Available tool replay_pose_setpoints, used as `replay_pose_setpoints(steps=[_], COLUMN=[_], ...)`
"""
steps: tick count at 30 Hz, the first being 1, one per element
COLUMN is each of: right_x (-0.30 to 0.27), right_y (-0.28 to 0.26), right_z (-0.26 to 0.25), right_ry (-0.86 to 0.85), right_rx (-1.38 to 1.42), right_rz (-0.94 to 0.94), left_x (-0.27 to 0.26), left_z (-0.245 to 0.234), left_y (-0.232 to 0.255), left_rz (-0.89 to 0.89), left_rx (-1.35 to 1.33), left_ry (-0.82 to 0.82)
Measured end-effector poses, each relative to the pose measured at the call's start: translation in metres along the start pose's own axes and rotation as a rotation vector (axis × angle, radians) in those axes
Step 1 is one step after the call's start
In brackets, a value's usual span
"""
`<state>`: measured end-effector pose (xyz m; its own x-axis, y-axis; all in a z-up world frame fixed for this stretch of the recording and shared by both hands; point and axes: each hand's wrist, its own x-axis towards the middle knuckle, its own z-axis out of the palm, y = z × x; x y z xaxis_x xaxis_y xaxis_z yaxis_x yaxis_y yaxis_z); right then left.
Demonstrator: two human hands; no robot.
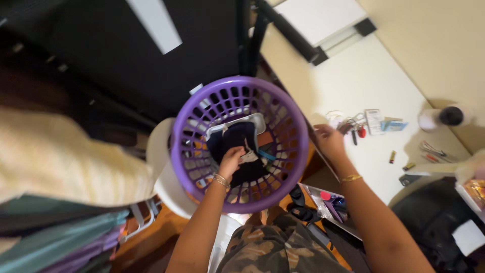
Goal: The person picks up a shirt and a pair of socks from the floor, places them in a laundry basket, and then organizes various items including a lunchbox and shoes on a storage rack.
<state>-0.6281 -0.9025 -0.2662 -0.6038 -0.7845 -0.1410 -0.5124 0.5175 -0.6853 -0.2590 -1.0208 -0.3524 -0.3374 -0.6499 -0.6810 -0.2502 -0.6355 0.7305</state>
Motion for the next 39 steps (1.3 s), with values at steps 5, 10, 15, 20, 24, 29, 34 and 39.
replay_pose_setpoints(steps=[5,10,15,20,24,29,34,39], right_x=[0.035,0.072,0.081,0.067,0.030,0.011,0.003,0.009], right_y=[0.022,0.046,0.051,0.031,0.016,0.009,0.023,0.038], right_z=[-0.059,-0.039,-0.035,-0.066,-0.082,-0.091,-0.084,-0.068], right_ry=[0.136,0.259,0.128,0.249,-0.305,-0.348,0.098,0.139], right_rx=[-0.276,-0.553,-0.603,0.083,0.649,0.692,-0.174,-0.109], right_rz=[-0.022,-0.299,-0.139,0.125,0.158,0.262,-0.253,-0.098], left_x=[-0.027,-0.032,-0.006,-0.010,-0.017,-0.017,-0.005,0.015], left_z=[0.075,0.122,0.164,0.211,0.251,0.268,0.262,0.267], left_y=[0.070,0.082,0.076,0.117,0.151,0.145,0.129,0.089], left_rz=[0.072,0.041,0.235,0.299,-0.061,0.013,-0.016,0.033], left_rx=[0.067,0.227,0.043,0.056,-0.178,-0.125,-0.094,-0.027], left_ry=[-0.230,-0.321,-0.467,-0.375,-0.414,-0.425,-0.299,-0.374])
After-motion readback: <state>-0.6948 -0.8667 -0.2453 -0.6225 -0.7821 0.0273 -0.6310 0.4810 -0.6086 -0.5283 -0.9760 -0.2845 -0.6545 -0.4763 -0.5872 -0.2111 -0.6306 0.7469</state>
